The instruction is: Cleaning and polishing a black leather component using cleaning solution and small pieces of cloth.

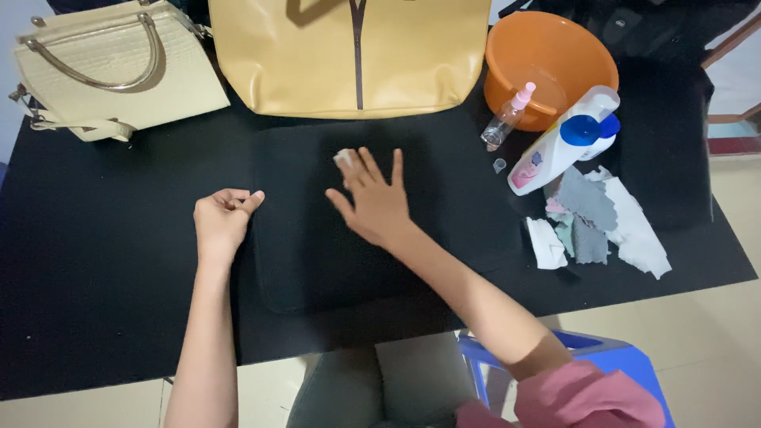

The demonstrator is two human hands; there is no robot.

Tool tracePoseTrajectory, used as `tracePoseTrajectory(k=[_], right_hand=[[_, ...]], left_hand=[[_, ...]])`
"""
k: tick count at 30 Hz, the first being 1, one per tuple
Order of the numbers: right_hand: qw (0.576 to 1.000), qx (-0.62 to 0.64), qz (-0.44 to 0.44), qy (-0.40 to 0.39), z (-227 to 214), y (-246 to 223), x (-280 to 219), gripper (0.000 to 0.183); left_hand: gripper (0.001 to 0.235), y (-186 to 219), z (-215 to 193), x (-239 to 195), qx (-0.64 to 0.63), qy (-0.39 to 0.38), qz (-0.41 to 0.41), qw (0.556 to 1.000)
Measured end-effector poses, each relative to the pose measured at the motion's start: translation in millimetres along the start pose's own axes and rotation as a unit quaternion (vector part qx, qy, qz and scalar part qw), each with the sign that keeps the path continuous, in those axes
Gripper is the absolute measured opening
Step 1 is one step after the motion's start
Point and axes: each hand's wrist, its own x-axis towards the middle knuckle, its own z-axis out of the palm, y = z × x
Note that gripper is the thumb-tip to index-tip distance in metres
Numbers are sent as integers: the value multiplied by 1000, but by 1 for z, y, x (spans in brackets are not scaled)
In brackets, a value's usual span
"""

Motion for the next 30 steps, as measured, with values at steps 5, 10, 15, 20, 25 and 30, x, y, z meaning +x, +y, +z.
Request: tracePoseTrajectory(k=[5,10,15,20,25,30], right_hand=[[995,-36,86,-19,-16,31,-7,72],[989,-63,130,-13,-27,68,-15,72],[978,-105,182,6,-23,112,-23,72],[959,-68,268,-68,-37,135,-31,84],[953,-68,288,-73,-33,140,-30,86],[954,-102,276,-53,-24,135,-28,87]], left_hand=[[21,-9,3,5,-19,4,-6,1000],[22,-11,3,6,-22,-7,-5,1000],[21,0,1,2,-17,-6,-13,1000],[20,-9,3,5,-15,-7,-5,1000],[16,0,1,0,-20,3,-6,1000],[14,-3,3,-1,-20,6,3,1000]])
